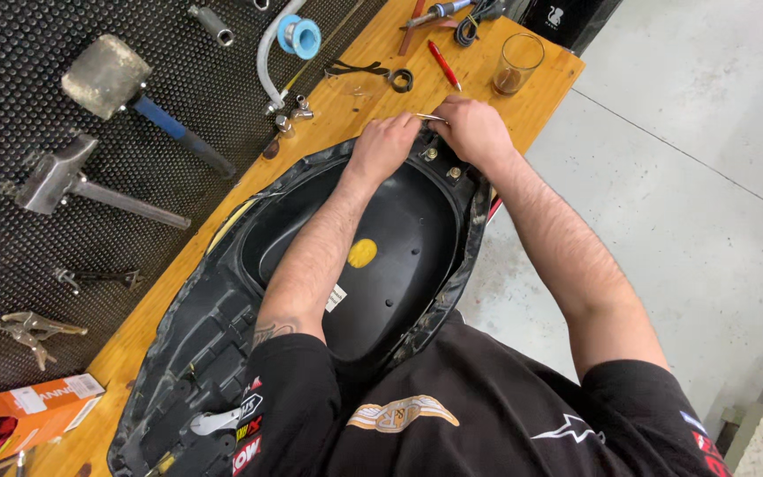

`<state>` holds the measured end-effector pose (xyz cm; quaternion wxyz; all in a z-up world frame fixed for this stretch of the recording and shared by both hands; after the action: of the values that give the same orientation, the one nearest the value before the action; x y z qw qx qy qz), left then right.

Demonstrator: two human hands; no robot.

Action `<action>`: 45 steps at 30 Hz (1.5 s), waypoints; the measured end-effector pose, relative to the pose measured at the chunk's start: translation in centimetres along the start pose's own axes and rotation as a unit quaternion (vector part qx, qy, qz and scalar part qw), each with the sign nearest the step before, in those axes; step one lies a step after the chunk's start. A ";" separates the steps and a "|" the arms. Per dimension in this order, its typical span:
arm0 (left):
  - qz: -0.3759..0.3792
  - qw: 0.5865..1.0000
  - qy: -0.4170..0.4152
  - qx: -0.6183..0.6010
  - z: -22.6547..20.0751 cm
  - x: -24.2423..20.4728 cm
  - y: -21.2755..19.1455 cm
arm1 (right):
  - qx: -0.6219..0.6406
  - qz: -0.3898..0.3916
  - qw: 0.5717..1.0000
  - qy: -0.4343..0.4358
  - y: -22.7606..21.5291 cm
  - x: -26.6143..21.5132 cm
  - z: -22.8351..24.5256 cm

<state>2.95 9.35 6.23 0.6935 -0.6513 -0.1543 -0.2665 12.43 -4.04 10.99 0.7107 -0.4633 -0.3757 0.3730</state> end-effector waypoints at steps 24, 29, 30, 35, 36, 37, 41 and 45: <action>0.038 0.980 -0.155 -0.121 0.9 0.8 -0.7 | 0.133 -0.054 0.988 0.054 1.4 -0.4 -1.0; 0.084 0.938 -0.274 -0.195 1.8 2.4 -2.3 | 0.142 -0.059 0.985 0.079 1.9 -0.2 -1.5; 0.111 0.926 -0.306 -0.191 2.2 2.4 -1.7 | 0.154 -0.061 0.982 0.091 2.0 -0.2 -1.7; 0.149 0.907 -0.326 -0.223 2.7 2.5 -1.7 | 0.180 -0.057 0.977 0.099 0.1 -1.0 -1.4; 0.144 0.907 -0.294 -0.263 2.2 2.5 -2.9 | 0.170 -0.044 0.979 0.101 -0.1 -1.1 -1.7; 0.139 0.906 -0.261 -0.303 1.8 2.5 -4.1 | 0.160 -0.030 0.981 0.102 -0.3 -1.1 -2.1; 0.162 0.883 -0.307 -0.314 2.3 2.4 -3.8 | 0.032 -0.003 0.999 0.015 -4.7 -1.7 0.2; 0.161 0.880 -0.337 -0.294 3.0 2.3 -2.9 | -0.113 0.076 0.989 -0.051 -8.2 -2.3 2.9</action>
<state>3.53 11.89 10.22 0.4095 -0.8916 -0.1862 0.0519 10.36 -7.37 19.08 0.6033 -0.5485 -0.4151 0.4036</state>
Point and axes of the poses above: each hand's wrist, its own x-axis towards the middle knuckle, its own y-axis out of the palm, z = x × y, the point moved 5 cm from there along x, towards the middle knuckle, and after that the axes turned 3 degrees about z, right-handed, at the moved point
